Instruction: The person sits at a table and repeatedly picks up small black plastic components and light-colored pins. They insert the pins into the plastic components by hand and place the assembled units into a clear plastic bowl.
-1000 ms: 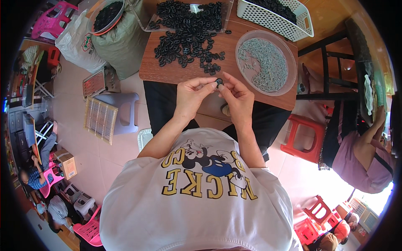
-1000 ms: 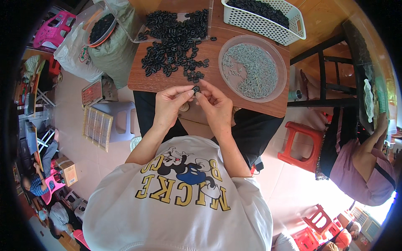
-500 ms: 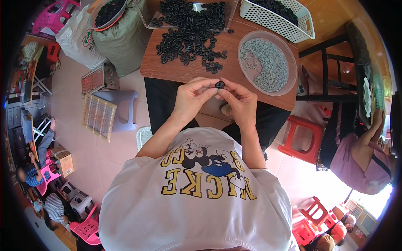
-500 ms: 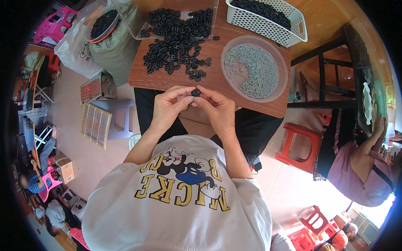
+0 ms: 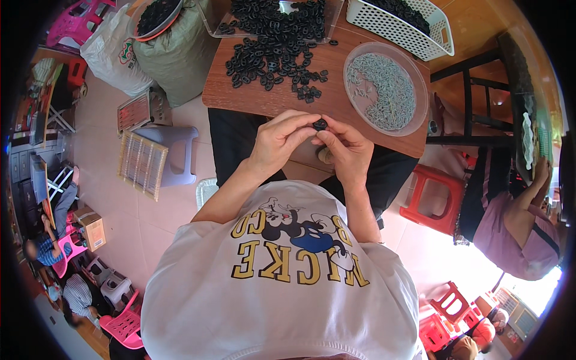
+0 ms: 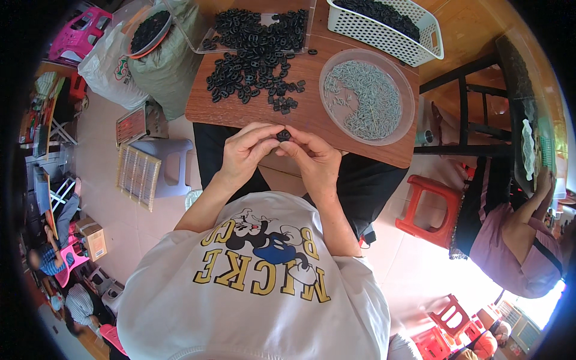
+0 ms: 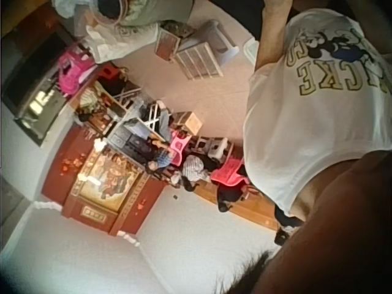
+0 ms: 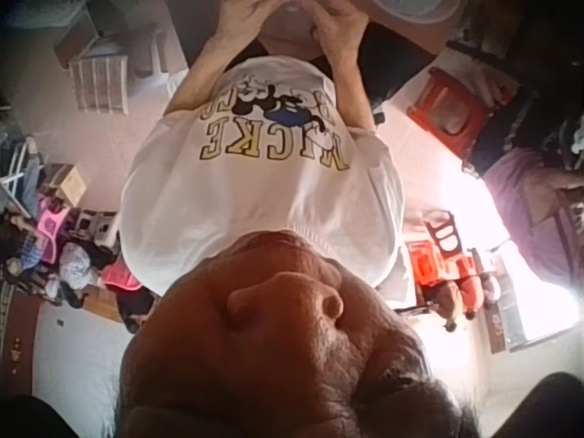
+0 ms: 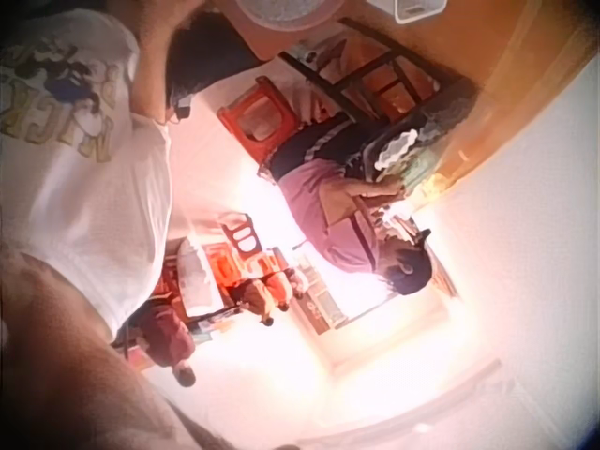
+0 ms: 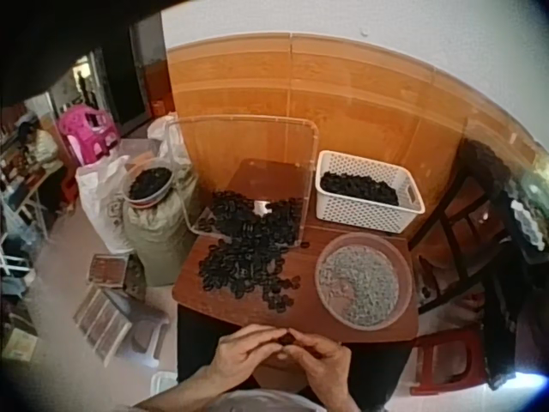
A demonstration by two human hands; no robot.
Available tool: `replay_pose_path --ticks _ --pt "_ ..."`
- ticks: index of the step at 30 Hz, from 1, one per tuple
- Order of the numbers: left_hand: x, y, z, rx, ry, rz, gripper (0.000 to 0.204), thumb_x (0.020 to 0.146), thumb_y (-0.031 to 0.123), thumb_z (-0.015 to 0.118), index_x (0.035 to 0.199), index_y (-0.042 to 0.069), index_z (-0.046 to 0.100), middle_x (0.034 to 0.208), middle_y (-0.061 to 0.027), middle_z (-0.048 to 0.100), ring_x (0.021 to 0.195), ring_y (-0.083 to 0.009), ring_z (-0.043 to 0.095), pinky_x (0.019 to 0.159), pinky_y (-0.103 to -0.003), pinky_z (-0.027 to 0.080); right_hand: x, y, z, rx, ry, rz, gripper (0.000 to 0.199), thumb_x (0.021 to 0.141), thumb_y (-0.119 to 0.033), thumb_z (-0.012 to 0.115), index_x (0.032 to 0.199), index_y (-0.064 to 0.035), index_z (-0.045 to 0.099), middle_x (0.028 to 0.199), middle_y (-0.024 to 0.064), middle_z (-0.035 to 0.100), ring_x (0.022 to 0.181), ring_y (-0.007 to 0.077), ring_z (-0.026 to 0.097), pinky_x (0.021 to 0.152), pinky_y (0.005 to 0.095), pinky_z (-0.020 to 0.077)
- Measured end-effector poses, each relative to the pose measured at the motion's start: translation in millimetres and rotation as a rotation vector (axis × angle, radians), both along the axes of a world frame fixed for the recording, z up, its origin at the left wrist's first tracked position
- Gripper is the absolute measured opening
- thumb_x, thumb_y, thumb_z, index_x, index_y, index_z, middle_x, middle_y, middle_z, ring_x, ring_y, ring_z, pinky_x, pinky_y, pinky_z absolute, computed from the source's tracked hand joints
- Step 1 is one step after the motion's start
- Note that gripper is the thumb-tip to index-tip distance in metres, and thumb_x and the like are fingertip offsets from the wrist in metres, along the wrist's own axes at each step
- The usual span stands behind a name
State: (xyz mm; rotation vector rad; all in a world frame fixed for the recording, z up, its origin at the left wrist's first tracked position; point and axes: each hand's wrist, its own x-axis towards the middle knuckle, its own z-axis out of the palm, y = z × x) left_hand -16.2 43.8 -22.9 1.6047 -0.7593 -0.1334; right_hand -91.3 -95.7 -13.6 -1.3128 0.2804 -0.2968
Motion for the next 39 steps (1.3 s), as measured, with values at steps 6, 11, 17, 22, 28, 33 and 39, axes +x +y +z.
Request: replay_pose_path --ticks 6,11,17,22,28,33,39 --pt "-1.3 -9.5 1.2 -0.056 -0.124 0.078 0.024 0.078 -0.001 0.065 0.102 -0.001 0.063 0.094 -0.0111 0.064 0.08 -0.0191 0.063 0.067 -0.026 0.051 -0.9 -2.3 1.6 -0.025 -0.014 -0.023 0.025 0.082 0.005 0.061 0.107 0.0041 0.062 0.088 0.0101 0.066 0.075 0.0152 0.065 0.07 0.0224 0.0517" --pt "-2.0 -13.5 -2.5 -0.072 -0.165 0.128 0.024 0.078 -0.002 0.065 0.101 -0.002 0.063 0.094 -0.012 0.064 0.081 -0.0195 0.063 0.068 -0.027 0.052 2.8 -1.5 1.2 -0.1 -0.034 -0.052 0.024 0.081 0.005 0.061 0.106 0.0036 0.063 0.088 0.0101 0.066 0.074 0.0153 0.065 0.068 0.022 0.0515" --pt "-0.6 -16.2 -10.2 -0.07 -0.229 0.133 0.022 0.081 -0.004 0.06 0.103 -0.002 0.063 0.096 -0.0118 0.063 0.082 -0.0174 0.063 0.068 -0.025 0.053 3.8 0.2 -4.1 -0.158 -0.064 -0.085 0.024 0.081 0.006 0.061 0.106 0.004 0.063 0.088 0.01 0.065 0.074 0.0148 0.065 0.067 0.0217 0.0512" --pt "1.3 -23.3 -7.9 -0.172 -0.097 0.094 0.023 0.082 -0.003 0.06 0.105 -0.004 0.062 0.098 -0.0131 0.062 0.078 -0.0175 0.064 0.067 -0.024 0.053 8.5 2.0 2.2 -0.132 -0.091 -0.139 0.024 0.082 0.004 0.061 0.107 0.0043 0.062 0.089 0.0096 0.065 0.078 0.0129 0.064 0.067 0.0198 0.0495" --pt "-1.1 -25.3 -5.1 -0.272 0.132 0.08 0.031 0.088 -0.002 0.054 0.119 -0.002 0.055 0.102 -0.0113 0.061 0.086 -0.0139 0.062 0.073 -0.023 0.051 15.5 -7.2 2.3 -0.068 -0.033 -0.109 0.028 0.083 0.001 0.063 0.11 0.0012 0.061 0.086 0.0064 0.065 0.078 0.01 0.063 0.065 0.0172 0.0465" --pt "-0.9 -9.1 -3.5 -0.284 0.44 0.118 0.033 0.092 0.005 0.05 0.125 -0.001 0.05 0.103 -0.0102 0.061 0.092 -0.0139 0.06 0.081 -0.025 0.049 13.2 -26.0 20.7 -0.147 -0.066 -0.165 0.029 0.081 0.004 0.062 0.11 0.0015 0.06 0.087 0.0071 0.066 0.077 0.0109 0.064 0.066 0.0189 0.0483" --pt "-9.2 12.0 -31.1 -0.176 0.532 0.147 0.029 0.093 0.009 0.05 0.12 -0.001 0.054 0.101 -0.0103 0.062 0.089 -0.0135 0.06 0.079 -0.024 0.048 57.7 -85.1 110.8 -0.496 -0.583 -0.546 0.018 0.08 0.008 0.06 0.097 0.0033 0.056 0.089 0.0123 0.064 0.076 0.015 0.063 0.068 0.0241 0.0506"
